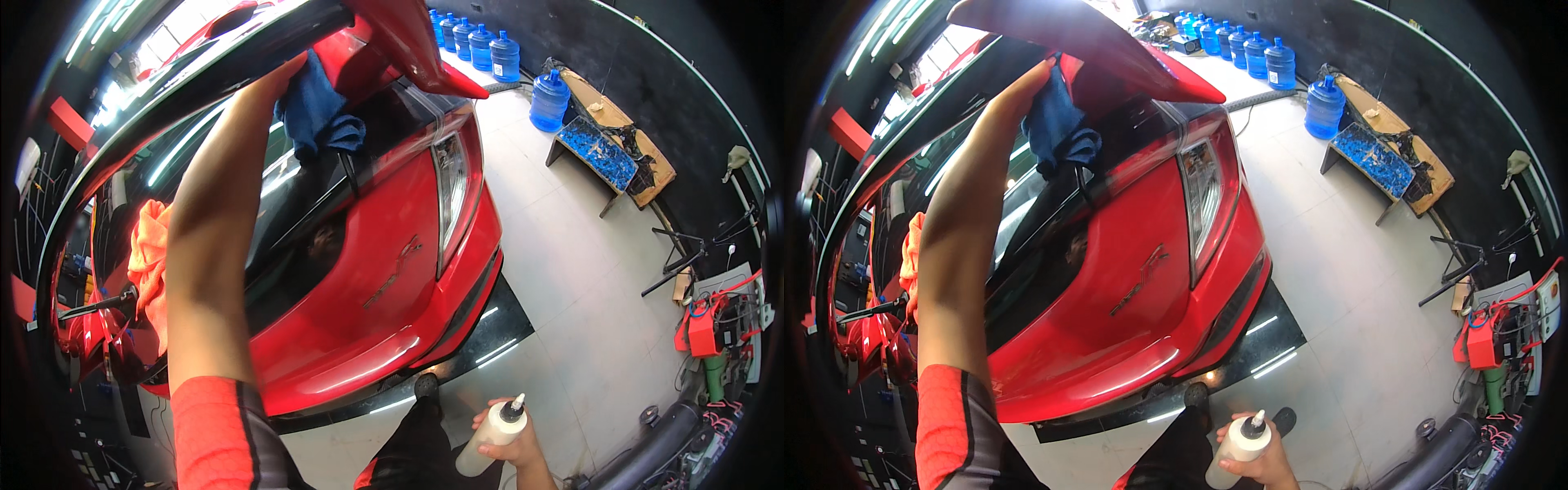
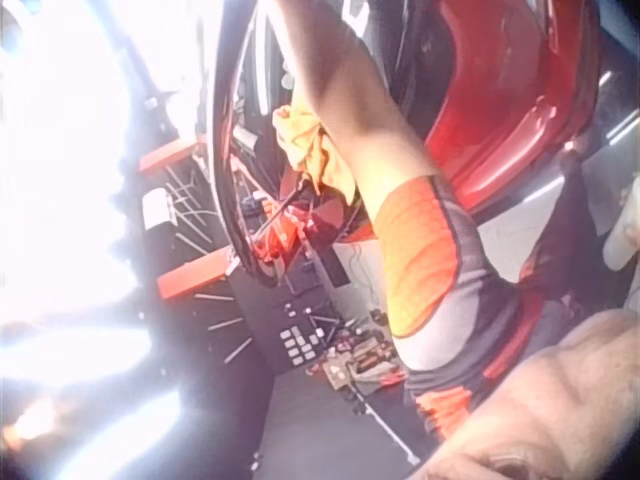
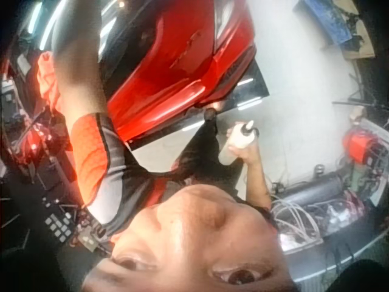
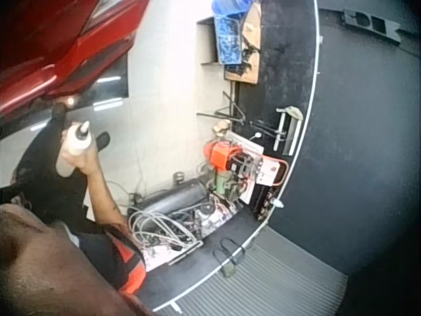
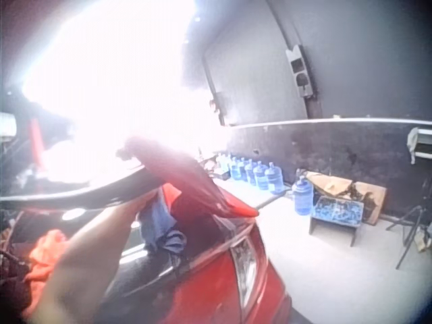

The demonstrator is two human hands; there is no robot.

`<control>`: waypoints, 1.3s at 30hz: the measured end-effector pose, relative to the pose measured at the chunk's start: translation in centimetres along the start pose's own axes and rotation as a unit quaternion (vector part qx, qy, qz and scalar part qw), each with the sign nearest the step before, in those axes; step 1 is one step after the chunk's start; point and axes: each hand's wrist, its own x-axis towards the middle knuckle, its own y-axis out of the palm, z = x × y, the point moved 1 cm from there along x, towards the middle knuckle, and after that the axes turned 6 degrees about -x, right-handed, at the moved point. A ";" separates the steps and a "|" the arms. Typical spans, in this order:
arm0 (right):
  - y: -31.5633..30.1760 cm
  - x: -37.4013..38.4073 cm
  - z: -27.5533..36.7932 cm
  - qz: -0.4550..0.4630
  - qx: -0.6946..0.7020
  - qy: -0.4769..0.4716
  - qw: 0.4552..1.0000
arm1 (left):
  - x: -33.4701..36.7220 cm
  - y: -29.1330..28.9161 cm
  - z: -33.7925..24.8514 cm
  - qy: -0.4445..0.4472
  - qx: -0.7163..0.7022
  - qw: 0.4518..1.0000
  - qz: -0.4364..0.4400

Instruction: The person wipes the rear window and spoiler of a red Honda Civic with a cloth, applying liquid from a squeeze bottle. They alternate between orange and blue cloths, cleaning the glass, spoiler, and rear bumper area in a garage.

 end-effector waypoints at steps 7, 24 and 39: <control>-0.4 0.4 -0.8 0.021 -0.003 0.006 1.000 | -1.5 0.5 0.1 0.009 -0.016 1.000 0.002; -0.1 0.5 -0.5 0.074 0.008 -0.051 0.996 | -2.7 -0.3 -0.1 -0.022 -0.025 0.999 0.008; -0.8 0.1 0.3 0.082 0.019 -0.065 0.994 | -3.7 0.8 -1.2 -0.022 -0.042 0.999 -0.012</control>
